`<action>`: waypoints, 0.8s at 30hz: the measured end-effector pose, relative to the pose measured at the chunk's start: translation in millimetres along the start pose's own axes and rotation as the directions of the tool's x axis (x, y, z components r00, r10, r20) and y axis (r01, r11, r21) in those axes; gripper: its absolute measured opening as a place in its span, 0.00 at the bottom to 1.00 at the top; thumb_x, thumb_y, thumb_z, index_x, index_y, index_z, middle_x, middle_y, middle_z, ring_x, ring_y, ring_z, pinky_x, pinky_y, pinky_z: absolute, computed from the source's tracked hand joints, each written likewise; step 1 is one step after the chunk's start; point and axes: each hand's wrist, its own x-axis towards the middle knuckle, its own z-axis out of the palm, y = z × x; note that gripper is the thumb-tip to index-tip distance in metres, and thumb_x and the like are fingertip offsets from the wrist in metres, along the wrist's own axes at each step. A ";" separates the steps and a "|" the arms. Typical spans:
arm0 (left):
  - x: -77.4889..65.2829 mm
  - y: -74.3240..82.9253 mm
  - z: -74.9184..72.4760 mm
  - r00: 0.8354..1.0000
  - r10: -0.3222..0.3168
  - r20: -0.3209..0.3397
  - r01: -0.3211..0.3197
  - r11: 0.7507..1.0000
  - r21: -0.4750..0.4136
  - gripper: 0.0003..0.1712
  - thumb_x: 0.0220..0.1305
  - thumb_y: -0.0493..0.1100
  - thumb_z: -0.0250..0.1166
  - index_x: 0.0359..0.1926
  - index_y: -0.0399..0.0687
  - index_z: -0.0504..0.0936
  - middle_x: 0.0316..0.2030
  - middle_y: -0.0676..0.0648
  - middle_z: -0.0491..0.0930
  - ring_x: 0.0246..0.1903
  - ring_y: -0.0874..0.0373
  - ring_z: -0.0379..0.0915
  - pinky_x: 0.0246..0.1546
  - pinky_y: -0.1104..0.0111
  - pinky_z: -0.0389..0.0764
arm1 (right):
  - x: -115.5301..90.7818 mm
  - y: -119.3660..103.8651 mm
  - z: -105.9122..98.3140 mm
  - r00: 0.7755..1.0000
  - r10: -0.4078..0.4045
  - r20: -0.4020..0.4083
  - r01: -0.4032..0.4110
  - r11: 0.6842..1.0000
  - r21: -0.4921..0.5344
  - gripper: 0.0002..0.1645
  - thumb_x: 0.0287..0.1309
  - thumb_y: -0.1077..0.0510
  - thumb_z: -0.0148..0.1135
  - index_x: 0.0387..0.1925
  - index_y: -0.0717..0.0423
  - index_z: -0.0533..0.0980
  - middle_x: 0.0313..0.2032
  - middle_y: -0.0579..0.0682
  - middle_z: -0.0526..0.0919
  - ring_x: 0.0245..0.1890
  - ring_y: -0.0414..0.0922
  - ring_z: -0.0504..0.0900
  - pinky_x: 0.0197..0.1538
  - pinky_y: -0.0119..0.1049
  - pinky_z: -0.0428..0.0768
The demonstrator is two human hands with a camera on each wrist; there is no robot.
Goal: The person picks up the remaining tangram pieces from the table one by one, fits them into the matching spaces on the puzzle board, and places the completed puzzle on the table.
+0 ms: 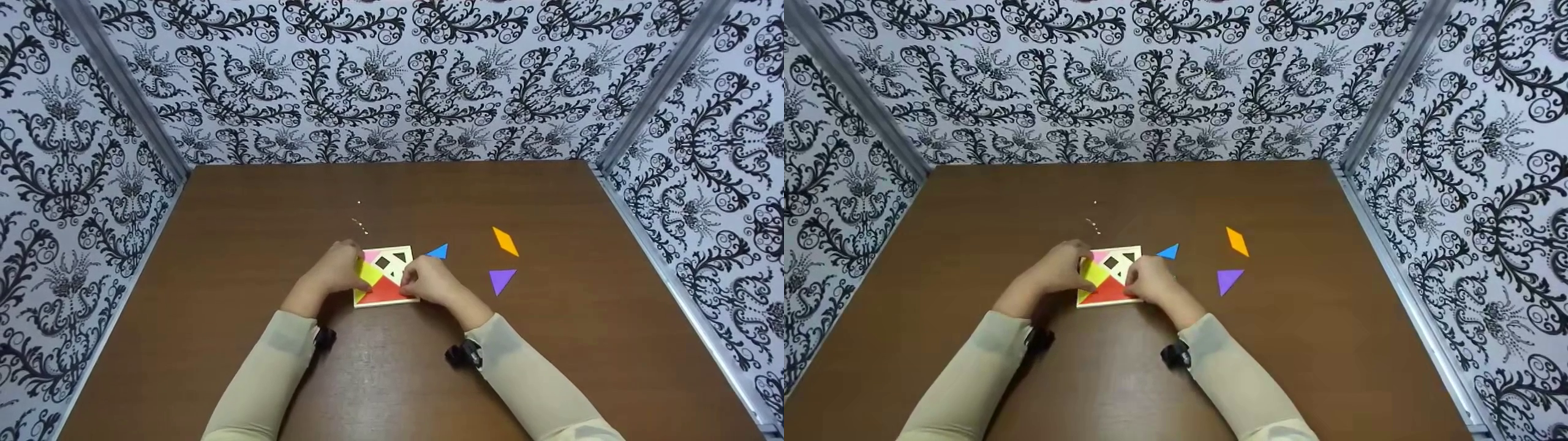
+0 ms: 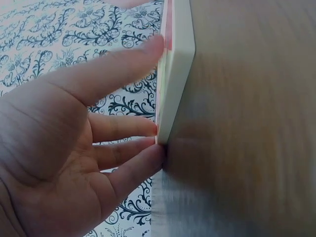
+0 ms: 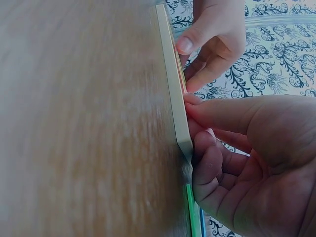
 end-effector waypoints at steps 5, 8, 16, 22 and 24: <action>-1.8 3.8 -0.8 1.000 -0.007 -0.004 0.007 1.000 0.002 0.35 0.42 0.48 0.89 0.47 0.32 0.87 0.53 0.39 0.82 0.56 0.40 0.75 0.61 0.53 0.79 | 0.6 0.6 -0.2 1.000 -0.008 -0.001 0.008 1.000 -0.009 0.08 0.53 0.59 0.81 0.22 0.51 0.88 0.23 0.44 0.87 0.27 0.37 0.77 0.33 0.34 0.78; -2.7 5.6 -1.2 1.000 -0.007 -0.002 0.007 1.000 0.001 0.33 0.42 0.47 0.89 0.46 0.33 0.87 0.53 0.38 0.82 0.56 0.40 0.75 0.61 0.52 0.79 | 0.6 0.9 0.0 1.000 -0.021 -0.005 0.021 1.000 -0.015 0.07 0.52 0.59 0.81 0.22 0.51 0.88 0.23 0.44 0.88 0.27 0.37 0.77 0.34 0.34 0.78; -0.3 8.2 0.3 0.997 0.078 -0.027 -0.072 0.983 0.172 0.24 0.40 0.50 0.90 0.28 0.40 0.85 0.47 0.41 0.84 0.52 0.41 0.78 0.58 0.50 0.82 | -1.0 0.8 -1.0 0.999 -0.040 -0.008 0.040 0.999 0.032 0.09 0.53 0.62 0.80 0.21 0.52 0.87 0.20 0.45 0.86 0.20 0.36 0.75 0.28 0.31 0.75; 0.4 10.8 2.2 0.991 0.132 -0.010 -0.128 0.979 0.158 0.22 0.43 0.45 0.88 0.34 0.40 0.86 0.48 0.41 0.85 0.53 0.41 0.81 0.61 0.50 0.82 | -0.7 0.8 -1.0 0.999 -0.048 -0.013 0.048 0.999 0.011 0.09 0.52 0.62 0.80 0.21 0.52 0.88 0.20 0.44 0.85 0.21 0.35 0.74 0.28 0.30 0.74; 0.1 11.4 2.4 0.991 0.133 0.000 -0.131 0.982 0.138 0.20 0.44 0.43 0.88 0.32 0.40 0.85 0.46 0.41 0.85 0.50 0.42 0.81 0.55 0.50 0.83 | 0.0 0.7 -1.1 0.998 -0.053 -0.013 0.054 0.999 0.005 0.08 0.52 0.62 0.80 0.21 0.52 0.88 0.20 0.44 0.85 0.22 0.35 0.74 0.29 0.31 0.75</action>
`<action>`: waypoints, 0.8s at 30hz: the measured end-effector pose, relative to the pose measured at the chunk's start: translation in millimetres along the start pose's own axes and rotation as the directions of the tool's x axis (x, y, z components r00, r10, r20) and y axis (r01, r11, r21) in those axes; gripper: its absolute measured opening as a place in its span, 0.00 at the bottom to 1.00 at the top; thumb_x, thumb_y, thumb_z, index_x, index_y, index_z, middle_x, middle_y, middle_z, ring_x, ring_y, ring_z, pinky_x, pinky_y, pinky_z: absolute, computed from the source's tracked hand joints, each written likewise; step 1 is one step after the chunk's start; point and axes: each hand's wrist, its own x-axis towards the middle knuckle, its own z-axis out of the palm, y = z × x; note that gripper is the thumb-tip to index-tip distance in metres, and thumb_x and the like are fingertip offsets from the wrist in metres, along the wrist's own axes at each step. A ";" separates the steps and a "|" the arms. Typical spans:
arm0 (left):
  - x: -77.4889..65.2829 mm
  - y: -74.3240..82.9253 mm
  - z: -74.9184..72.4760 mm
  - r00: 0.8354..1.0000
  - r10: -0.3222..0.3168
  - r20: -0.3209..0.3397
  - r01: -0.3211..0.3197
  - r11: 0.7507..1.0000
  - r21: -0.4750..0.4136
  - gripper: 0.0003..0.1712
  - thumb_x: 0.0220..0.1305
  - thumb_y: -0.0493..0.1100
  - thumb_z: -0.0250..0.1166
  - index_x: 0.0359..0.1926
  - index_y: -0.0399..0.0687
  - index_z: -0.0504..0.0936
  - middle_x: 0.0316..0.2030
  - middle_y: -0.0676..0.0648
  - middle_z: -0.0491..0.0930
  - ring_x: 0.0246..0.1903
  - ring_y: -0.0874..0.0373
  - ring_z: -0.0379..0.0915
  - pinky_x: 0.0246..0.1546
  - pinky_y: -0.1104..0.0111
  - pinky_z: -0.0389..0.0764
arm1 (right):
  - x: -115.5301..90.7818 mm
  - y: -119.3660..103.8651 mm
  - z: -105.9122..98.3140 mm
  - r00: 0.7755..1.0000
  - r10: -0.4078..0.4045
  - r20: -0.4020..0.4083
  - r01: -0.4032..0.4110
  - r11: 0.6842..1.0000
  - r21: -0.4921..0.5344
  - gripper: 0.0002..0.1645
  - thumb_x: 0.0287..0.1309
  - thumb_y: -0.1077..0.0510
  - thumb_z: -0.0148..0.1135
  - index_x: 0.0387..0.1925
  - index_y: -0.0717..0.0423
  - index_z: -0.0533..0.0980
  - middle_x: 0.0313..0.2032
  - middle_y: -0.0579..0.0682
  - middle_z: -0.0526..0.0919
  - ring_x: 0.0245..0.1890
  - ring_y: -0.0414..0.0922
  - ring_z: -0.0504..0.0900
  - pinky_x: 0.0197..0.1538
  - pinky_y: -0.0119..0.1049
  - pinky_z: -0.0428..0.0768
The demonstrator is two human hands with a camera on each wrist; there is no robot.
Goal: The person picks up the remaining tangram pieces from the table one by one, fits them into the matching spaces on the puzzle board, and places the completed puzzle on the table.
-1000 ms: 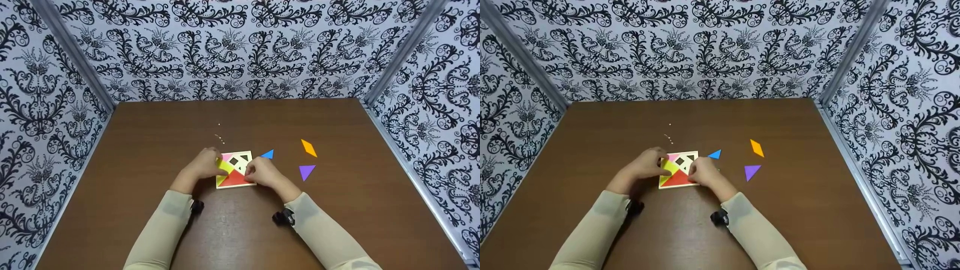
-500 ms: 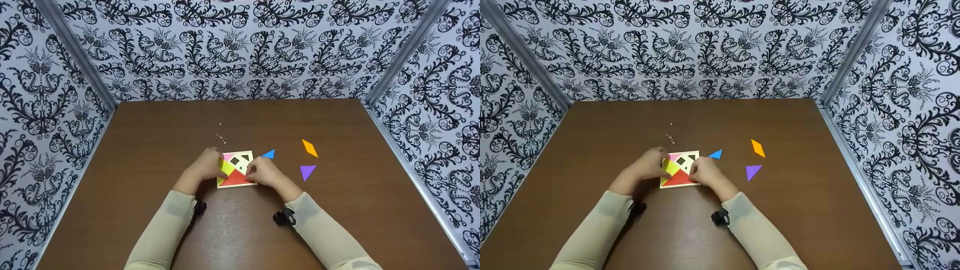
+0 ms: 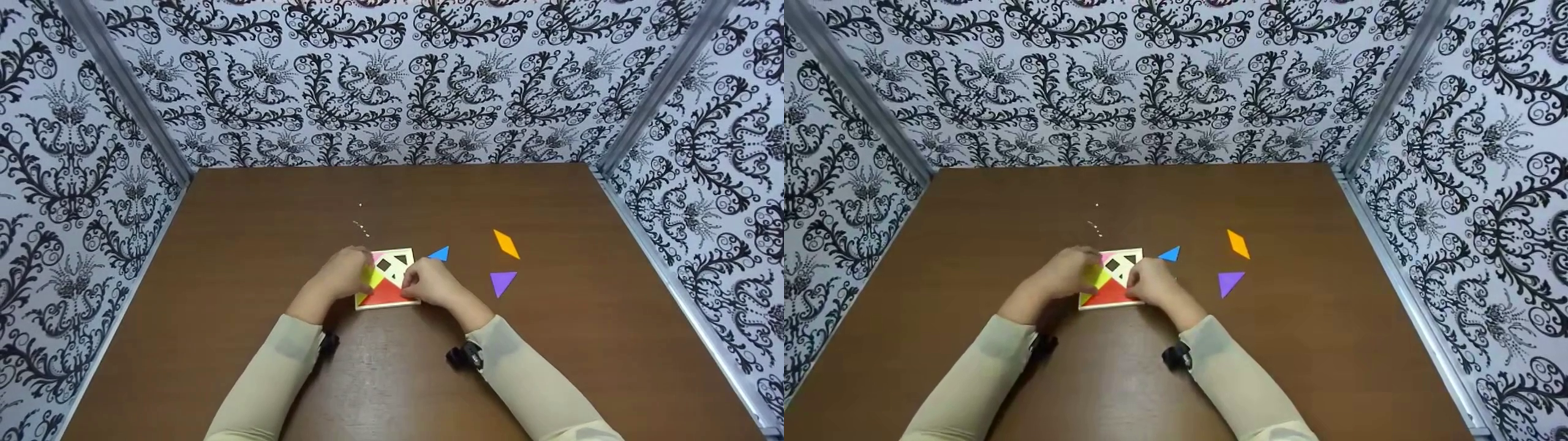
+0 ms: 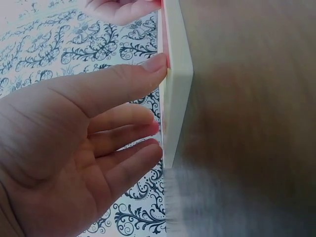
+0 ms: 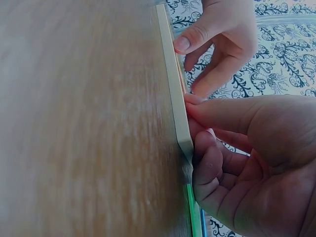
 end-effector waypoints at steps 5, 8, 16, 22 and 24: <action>-0.7 0.8 0.0 1.000 0.004 -0.003 -0.004 0.999 -0.032 0.18 0.45 0.40 0.86 0.30 0.39 0.85 0.39 0.43 0.84 0.42 0.45 0.79 0.50 0.52 0.82 | 0.1 -0.5 -0.7 1.000 -0.008 0.003 0.008 1.000 0.003 0.08 0.52 0.62 0.80 0.21 0.53 0.88 0.21 0.44 0.86 0.23 0.34 0.75 0.30 0.31 0.75; -1.0 0.8 0.3 1.000 0.006 -0.009 -0.006 0.999 -0.035 0.19 0.44 0.40 0.86 0.32 0.37 0.86 0.37 0.43 0.83 0.40 0.45 0.78 0.48 0.52 0.82 | -0.5 -0.9 -1.0 1.000 -0.005 0.009 0.005 1.000 0.012 0.08 0.52 0.62 0.80 0.22 0.53 0.88 0.21 0.45 0.86 0.23 0.34 0.75 0.30 0.30 0.75; -0.7 0.4 1.6 1.000 0.014 -0.013 -0.014 1.000 -0.004 0.18 0.44 0.41 0.87 0.30 0.38 0.86 0.32 0.45 0.80 0.33 0.51 0.71 0.42 0.55 0.80 | -1.0 0.1 -0.6 1.000 0.015 0.021 -0.015 1.000 0.023 0.08 0.52 0.62 0.80 0.22 0.53 0.87 0.20 0.43 0.85 0.23 0.35 0.74 0.29 0.30 0.74; -1.2 0.4 0.4 0.999 0.032 -0.025 -0.032 0.999 0.004 0.17 0.43 0.41 0.86 0.27 0.38 0.86 0.28 0.48 0.76 0.31 0.54 0.66 0.37 0.58 0.76 | -1.0 0.8 -1.4 1.000 -0.004 0.024 0.004 1.000 0.031 0.08 0.52 0.63 0.79 0.21 0.54 0.87 0.20 0.43 0.84 0.22 0.35 0.73 0.30 0.30 0.73; -1.5 0.2 0.5 0.999 0.032 -0.026 -0.032 0.999 0.000 0.17 0.43 0.41 0.86 0.27 0.38 0.86 0.26 0.50 0.74 0.30 0.54 0.65 0.36 0.58 0.75 | -1.3 0.7 -1.9 1.000 -0.010 0.030 0.009 0.999 0.033 0.08 0.53 0.62 0.79 0.22 0.54 0.87 0.20 0.43 0.84 0.22 0.35 0.73 0.29 0.30 0.73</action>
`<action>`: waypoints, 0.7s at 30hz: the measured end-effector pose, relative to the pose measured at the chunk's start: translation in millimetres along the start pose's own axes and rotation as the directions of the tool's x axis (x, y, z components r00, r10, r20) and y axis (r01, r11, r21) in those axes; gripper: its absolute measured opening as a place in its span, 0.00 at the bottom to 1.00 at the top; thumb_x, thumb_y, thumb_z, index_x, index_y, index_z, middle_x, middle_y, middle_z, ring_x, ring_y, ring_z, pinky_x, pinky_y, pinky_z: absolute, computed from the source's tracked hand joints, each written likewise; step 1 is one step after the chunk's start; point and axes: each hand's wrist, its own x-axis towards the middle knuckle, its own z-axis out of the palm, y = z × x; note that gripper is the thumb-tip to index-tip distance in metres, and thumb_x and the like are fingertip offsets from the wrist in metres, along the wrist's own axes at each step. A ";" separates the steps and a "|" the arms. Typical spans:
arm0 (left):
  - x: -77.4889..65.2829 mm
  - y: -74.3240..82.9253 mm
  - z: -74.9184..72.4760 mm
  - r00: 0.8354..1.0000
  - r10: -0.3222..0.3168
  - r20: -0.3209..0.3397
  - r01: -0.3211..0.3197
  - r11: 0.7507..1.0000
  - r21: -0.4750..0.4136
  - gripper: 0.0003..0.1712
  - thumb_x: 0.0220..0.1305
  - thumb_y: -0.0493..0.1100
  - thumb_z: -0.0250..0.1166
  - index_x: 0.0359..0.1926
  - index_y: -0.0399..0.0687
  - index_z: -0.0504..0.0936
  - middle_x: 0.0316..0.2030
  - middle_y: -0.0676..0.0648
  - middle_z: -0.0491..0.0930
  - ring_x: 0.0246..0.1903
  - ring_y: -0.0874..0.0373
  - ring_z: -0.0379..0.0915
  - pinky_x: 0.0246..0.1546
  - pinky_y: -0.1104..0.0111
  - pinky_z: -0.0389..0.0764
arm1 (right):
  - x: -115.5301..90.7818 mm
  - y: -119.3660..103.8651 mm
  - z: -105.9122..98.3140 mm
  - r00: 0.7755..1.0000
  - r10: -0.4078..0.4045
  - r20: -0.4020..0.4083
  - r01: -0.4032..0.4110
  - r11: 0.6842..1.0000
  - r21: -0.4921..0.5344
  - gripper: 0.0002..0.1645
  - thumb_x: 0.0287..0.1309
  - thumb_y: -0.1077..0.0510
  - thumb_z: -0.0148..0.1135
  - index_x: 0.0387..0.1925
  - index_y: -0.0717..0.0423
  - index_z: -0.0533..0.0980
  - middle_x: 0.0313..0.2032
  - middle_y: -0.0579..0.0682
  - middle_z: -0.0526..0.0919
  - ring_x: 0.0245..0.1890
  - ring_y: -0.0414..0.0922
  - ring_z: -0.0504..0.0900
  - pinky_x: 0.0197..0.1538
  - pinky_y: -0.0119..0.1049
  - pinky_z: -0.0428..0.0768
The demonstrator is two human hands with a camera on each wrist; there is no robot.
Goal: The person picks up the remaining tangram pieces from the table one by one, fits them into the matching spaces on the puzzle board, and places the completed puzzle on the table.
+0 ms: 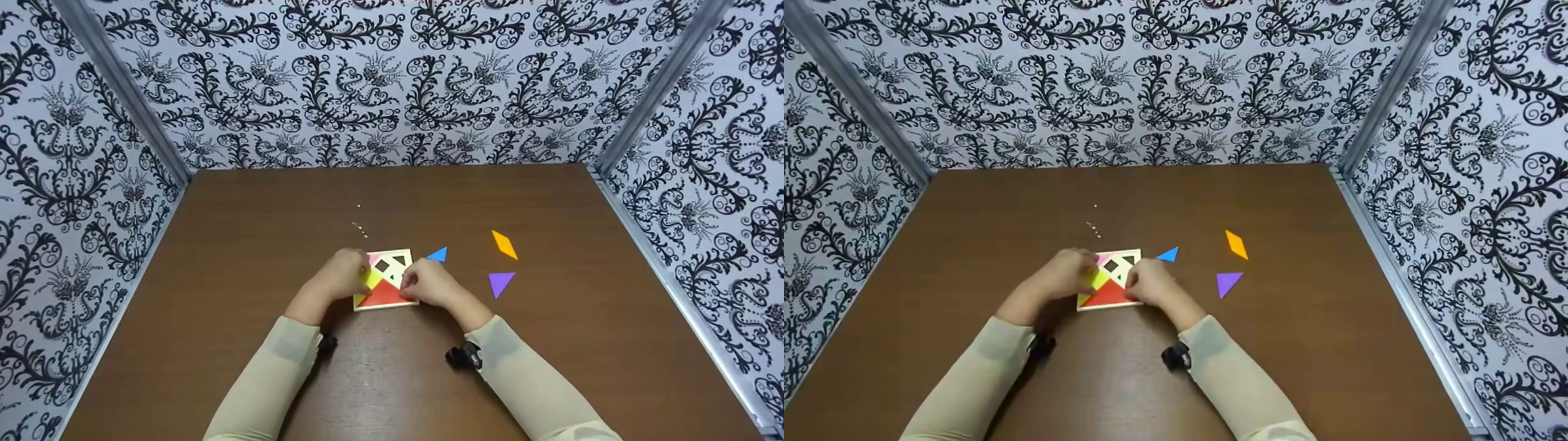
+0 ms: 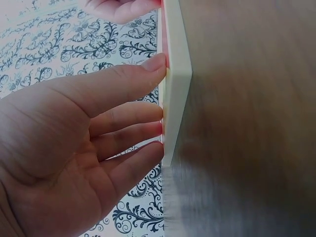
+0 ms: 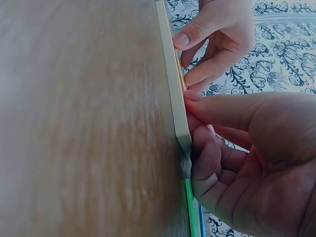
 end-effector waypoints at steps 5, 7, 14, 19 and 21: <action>-0.3 -2.8 2.9 1.000 -0.004 -0.003 0.004 1.000 -0.016 0.17 0.43 0.42 0.87 0.27 0.38 0.87 0.26 0.50 0.75 0.30 0.55 0.66 0.38 0.58 0.76 | -0.6 0.9 -2.0 1.000 0.013 0.023 -0.013 1.000 0.014 0.07 0.54 0.61 0.79 0.24 0.53 0.88 0.21 0.43 0.84 0.23 0.36 0.74 0.29 0.30 0.73; 0.1 -3.9 4.1 1.000 -0.010 -0.007 0.009 0.999 -0.031 0.17 0.43 0.41 0.87 0.28 0.39 0.87 0.27 0.50 0.76 0.31 0.55 0.67 0.39 0.58 0.77 | -0.6 1.5 -4.1 1.000 0.016 0.023 -0.017 1.000 0.025 0.07 0.54 0.61 0.79 0.24 0.53 0.88 0.22 0.43 0.85 0.24 0.36 0.75 0.30 0.31 0.74; 0.6 -4.3 3.1 1.000 -0.028 -0.008 0.027 0.997 -0.076 0.17 0.42 0.41 0.87 0.29 0.38 0.87 0.32 0.45 0.81 0.35 0.52 0.72 0.44 0.55 0.81 | 1.0 8.2 -21.7 1.000 0.005 -0.007 -0.005 0.997 0.071 0.04 0.57 0.62 0.78 0.28 0.56 0.89 0.26 0.46 0.87 0.25 0.36 0.76 0.32 0.31 0.77; -1.0 -2.5 2.4 0.999 -0.051 -0.002 0.051 0.994 -0.101 0.18 0.43 0.40 0.87 0.32 0.37 0.88 0.41 0.42 0.86 0.43 0.47 0.79 0.53 0.53 0.84 | -0.2 14.3 -36.8 0.997 0.043 -0.063 -0.038 0.996 0.081 0.03 0.56 0.61 0.78 0.31 0.56 0.89 0.28 0.47 0.89 0.28 0.37 0.77 0.36 0.32 0.77; -1.8 -1.7 2.2 0.999 -0.052 0.000 0.052 0.994 -0.100 0.18 0.43 0.40 0.87 0.31 0.37 0.88 0.43 0.42 0.86 0.45 0.46 0.80 0.55 0.52 0.84 | -1.4 16.9 -42.1 0.995 0.062 -0.080 -0.054 0.994 0.092 0.03 0.55 0.61 0.79 0.31 0.56 0.90 0.28 0.47 0.89 0.28 0.39 0.77 0.35 0.33 0.76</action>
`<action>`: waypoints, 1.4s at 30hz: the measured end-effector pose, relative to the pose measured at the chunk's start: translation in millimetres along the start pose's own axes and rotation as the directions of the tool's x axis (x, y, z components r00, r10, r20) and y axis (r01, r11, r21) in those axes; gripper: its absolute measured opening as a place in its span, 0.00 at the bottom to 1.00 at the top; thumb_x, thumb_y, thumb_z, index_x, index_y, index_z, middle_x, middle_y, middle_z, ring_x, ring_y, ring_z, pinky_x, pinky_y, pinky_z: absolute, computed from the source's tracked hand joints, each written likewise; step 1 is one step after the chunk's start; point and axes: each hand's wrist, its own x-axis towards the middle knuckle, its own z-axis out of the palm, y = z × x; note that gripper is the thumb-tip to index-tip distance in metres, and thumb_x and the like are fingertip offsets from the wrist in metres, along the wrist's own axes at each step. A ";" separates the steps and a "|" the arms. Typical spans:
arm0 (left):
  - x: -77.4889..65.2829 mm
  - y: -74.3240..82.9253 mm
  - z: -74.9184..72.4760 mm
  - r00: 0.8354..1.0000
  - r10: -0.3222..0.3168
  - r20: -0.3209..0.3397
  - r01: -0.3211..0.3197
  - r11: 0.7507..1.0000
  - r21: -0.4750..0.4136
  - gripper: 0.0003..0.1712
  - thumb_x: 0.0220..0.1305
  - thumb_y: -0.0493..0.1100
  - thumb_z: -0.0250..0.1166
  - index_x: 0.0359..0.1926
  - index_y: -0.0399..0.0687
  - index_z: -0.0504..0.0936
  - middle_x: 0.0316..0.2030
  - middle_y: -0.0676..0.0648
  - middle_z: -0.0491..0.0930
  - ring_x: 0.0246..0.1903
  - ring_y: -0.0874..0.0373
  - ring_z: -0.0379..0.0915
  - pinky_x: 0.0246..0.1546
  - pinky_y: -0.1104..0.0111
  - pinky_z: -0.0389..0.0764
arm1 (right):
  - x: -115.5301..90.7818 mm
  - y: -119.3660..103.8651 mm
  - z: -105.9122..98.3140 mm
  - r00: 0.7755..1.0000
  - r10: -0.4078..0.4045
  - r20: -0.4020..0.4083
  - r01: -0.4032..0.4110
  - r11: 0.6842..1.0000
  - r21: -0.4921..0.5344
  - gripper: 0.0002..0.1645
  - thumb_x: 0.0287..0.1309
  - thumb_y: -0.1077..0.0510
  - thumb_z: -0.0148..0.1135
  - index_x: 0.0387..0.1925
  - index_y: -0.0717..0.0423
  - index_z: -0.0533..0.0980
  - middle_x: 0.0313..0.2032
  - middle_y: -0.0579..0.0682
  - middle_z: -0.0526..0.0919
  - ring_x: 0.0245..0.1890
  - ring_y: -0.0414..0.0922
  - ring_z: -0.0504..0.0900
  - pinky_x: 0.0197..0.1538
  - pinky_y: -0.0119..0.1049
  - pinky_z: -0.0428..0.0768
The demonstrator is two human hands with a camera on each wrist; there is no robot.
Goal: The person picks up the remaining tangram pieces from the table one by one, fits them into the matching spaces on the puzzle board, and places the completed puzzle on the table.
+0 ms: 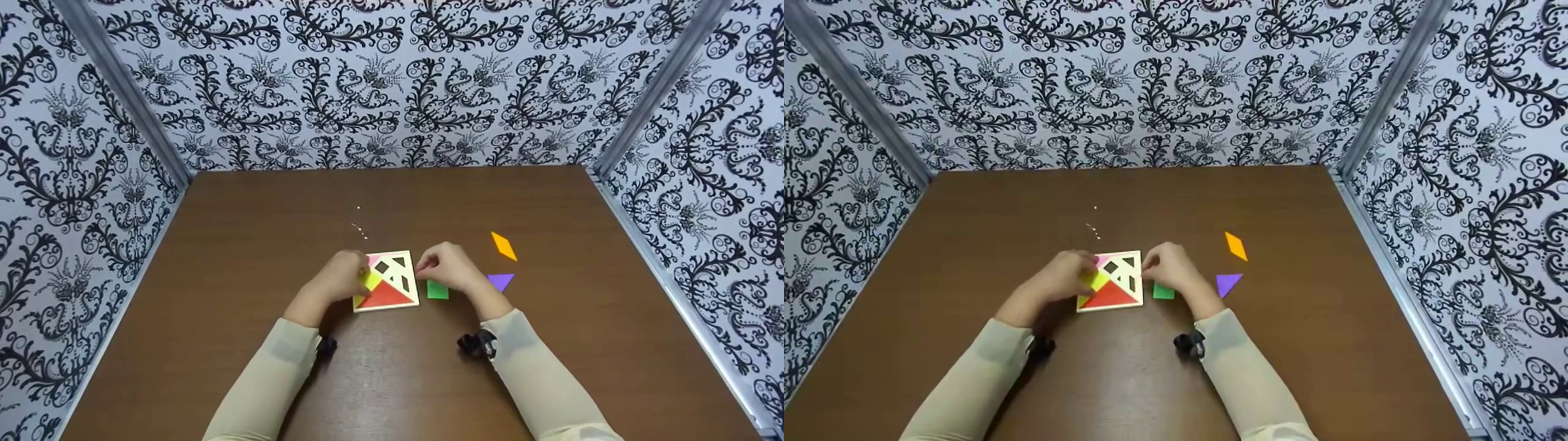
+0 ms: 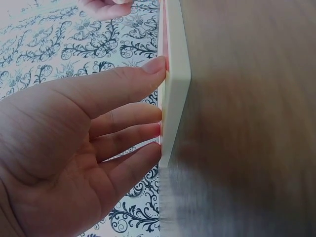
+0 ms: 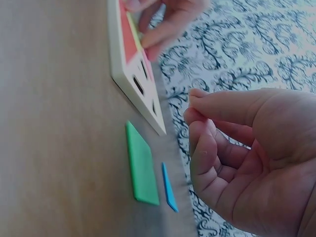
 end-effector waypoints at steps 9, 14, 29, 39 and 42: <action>-1.3 1.1 -0.8 1.000 -0.002 -0.007 0.002 1.000 -0.011 0.17 0.42 0.40 0.87 0.28 0.38 0.87 0.44 0.42 0.86 0.49 0.42 0.81 0.59 0.51 0.80 | -2.2 12.7 -25.1 0.996 0.052 -0.068 -0.052 0.999 0.009 0.04 0.58 0.59 0.77 0.35 0.55 0.91 0.32 0.49 0.91 0.30 0.42 0.79 0.35 0.33 0.77; -0.6 0.2 -0.1 1.000 -0.014 -0.004 0.014 1.000 -0.014 0.17 0.43 0.40 0.87 0.31 0.38 0.88 0.43 0.43 0.86 0.47 0.44 0.79 0.57 0.52 0.81 | -5.4 21.1 -39.3 0.988 0.128 -0.086 -0.127 0.992 0.014 0.05 0.61 0.58 0.76 0.37 0.56 0.90 0.34 0.51 0.89 0.32 0.45 0.78 0.37 0.34 0.78; 1.3 -2.2 1.5 1.000 -0.010 -0.003 0.010 1.000 -0.011 0.17 0.43 0.40 0.88 0.27 0.39 0.86 0.41 0.43 0.85 0.44 0.45 0.78 0.53 0.52 0.81 | -13.5 44.6 -71.7 0.971 0.182 -0.157 -0.185 0.983 -0.008 0.07 0.59 0.59 0.75 0.39 0.56 0.89 0.36 0.53 0.89 0.35 0.46 0.82 0.39 0.36 0.79; 0.1 1.0 -0.7 1.000 0.005 0.012 -0.005 1.000 0.020 0.17 0.45 0.42 0.87 0.27 0.38 0.86 0.54 0.37 0.87 0.59 0.38 0.80 0.68 0.50 0.76 | -23.0 61.8 -91.3 0.955 0.236 -0.182 -0.243 0.970 -0.016 0.09 0.60 0.58 0.74 0.42 0.56 0.89 0.40 0.56 0.90 0.40 0.50 0.84 0.44 0.39 0.81; -0.4 1.3 -1.6 1.000 -0.014 0.013 0.014 1.000 0.016 0.17 0.45 0.42 0.87 0.27 0.38 0.86 0.54 0.38 0.86 0.59 0.37 0.79 0.69 0.50 0.75 | -23.9 62.0 -93.0 0.952 0.252 -0.172 -0.256 0.967 -0.002 0.10 0.62 0.57 0.74 0.44 0.56 0.88 0.41 0.56 0.89 0.41 0.51 0.84 0.44 0.39 0.81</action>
